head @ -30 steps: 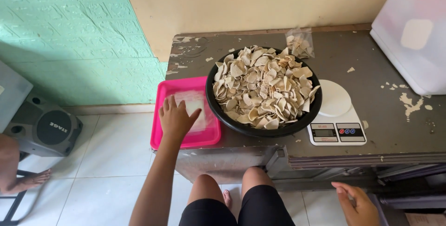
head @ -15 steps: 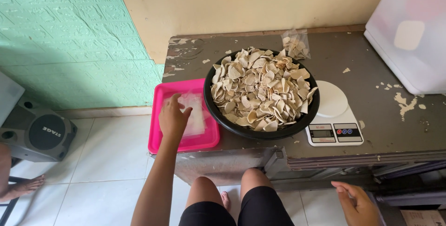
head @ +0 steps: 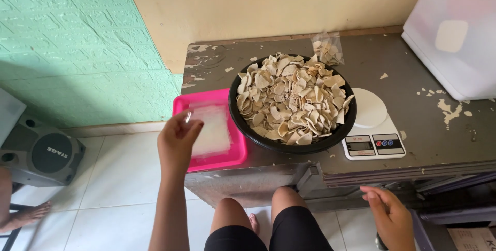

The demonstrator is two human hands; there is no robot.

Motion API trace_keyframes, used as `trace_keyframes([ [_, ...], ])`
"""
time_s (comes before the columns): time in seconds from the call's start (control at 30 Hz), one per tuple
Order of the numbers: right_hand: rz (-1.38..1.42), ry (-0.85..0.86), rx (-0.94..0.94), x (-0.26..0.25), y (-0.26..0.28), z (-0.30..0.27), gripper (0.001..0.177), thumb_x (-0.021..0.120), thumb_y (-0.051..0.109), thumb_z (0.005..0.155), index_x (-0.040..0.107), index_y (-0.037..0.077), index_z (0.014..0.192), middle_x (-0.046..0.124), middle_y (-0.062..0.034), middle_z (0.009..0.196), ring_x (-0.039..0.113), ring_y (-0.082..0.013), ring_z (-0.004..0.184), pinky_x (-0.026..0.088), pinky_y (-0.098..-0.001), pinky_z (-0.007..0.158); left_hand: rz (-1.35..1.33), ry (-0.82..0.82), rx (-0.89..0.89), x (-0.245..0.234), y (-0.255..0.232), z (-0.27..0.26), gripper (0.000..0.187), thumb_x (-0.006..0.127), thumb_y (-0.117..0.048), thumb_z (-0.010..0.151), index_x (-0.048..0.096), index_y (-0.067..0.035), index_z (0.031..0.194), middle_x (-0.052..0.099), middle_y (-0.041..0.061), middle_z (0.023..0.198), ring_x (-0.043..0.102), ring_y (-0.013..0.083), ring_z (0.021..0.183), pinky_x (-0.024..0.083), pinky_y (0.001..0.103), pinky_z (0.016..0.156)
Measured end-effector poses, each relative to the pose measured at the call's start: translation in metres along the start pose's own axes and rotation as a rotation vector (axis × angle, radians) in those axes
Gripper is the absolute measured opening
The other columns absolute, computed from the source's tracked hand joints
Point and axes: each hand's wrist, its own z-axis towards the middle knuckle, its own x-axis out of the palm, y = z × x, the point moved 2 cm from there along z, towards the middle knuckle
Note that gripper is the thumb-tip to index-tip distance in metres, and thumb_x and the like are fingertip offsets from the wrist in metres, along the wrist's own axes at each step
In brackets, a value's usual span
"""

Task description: Packaging chips into small plastic bags and weighing them on a digital scale

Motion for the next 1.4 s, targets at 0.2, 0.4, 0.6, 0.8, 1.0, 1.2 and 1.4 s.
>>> trace_keyframes([
  [0.2,0.147,-0.043,-0.26,0.004,0.073,-0.011,0.033,0.055,0.025,0.1,0.079,0.007,0.113,0.079,-0.0042,0.108,0.075,-0.0166,0.099,0.052,-0.0289,0.085,-0.573,0.065,0.022,0.013,0.027,-0.069,0.025,0.073,0.007,0.084,0.068,-0.004,0.106,0.076,0.014,0.114,0.078,0.0225,0.096,0.065,0.033,0.086],
  [0.4,0.282,0.002,-0.986,0.004,0.166,-0.037,0.02,0.058,0.011,0.097,0.073,0.007,0.11,0.074,-0.0073,0.097,0.071,-0.0174,0.09,0.058,-0.0279,0.084,-0.726,0.301,0.002,0.051,0.039,-0.12,0.031,0.077,0.008,0.081,0.065,0.002,0.109,0.079,0.016,0.094,0.079,0.0243,0.085,0.066,0.034,0.066],
  [0.6,0.228,0.128,-1.067,0.013,0.189,-0.044,0.03,0.065,0.024,0.097,0.067,0.02,0.127,0.059,-0.0061,0.126,0.032,-0.0005,0.045,0.04,-0.0132,0.046,-0.767,0.428,-0.048,0.059,0.031,-0.139,0.037,0.076,0.004,0.083,0.065,0.004,0.118,0.071,0.013,0.089,0.074,0.0205,0.079,0.063,0.031,0.06],
  [0.8,0.512,0.14,-0.912,0.017,0.162,-0.02,0.025,0.052,0.019,0.108,0.064,0.015,0.13,0.063,0.0006,0.117,0.056,-0.0097,0.096,0.045,-0.0223,0.082,-1.251,0.556,-0.183,0.079,0.05,-0.152,0.043,0.078,-0.003,0.084,0.062,0.001,0.124,0.072,0.013,0.099,0.069,0.0218,0.089,0.054,0.035,0.089],
  [1.0,0.553,0.505,-0.925,0.025,0.186,-0.041,0.024,0.061,0.02,0.103,0.067,0.014,0.126,0.061,-0.0032,0.114,0.039,-0.003,0.057,0.036,-0.0174,0.054,-1.256,0.74,-0.816,0.101,0.044,-0.178,0.048,0.064,-0.015,0.094,0.056,-0.009,0.141,0.069,0.009,0.107,0.072,0.0133,0.076,0.041,0.015,0.026],
  [1.2,0.693,0.495,-0.766,0.013,0.161,-0.033,0.039,0.059,0.018,0.102,0.055,0.009,0.14,0.055,-0.0075,0.106,0.035,-0.0028,0.052,0.03,-0.0156,0.041,-1.157,0.677,-0.418,0.1,0.053,-0.178,0.061,0.074,-0.026,0.087,0.056,-0.006,0.142,0.064,0.009,0.074,0.041,0.0103,0.036,0.032,0.022,0.031],
  [1.4,0.356,0.214,-0.995,0.002,0.154,-0.046,0.035,0.059,0.026,0.103,0.061,0.021,0.138,0.052,0.0066,0.085,0.047,-0.0053,0.07,0.047,-0.0211,0.074,-0.726,0.356,-0.197,0.078,0.047,-0.169,0.042,0.075,-0.003,0.086,0.063,-0.002,0.126,0.078,0.017,0.089,0.068,0.0198,0.062,0.057,0.03,0.054],
])
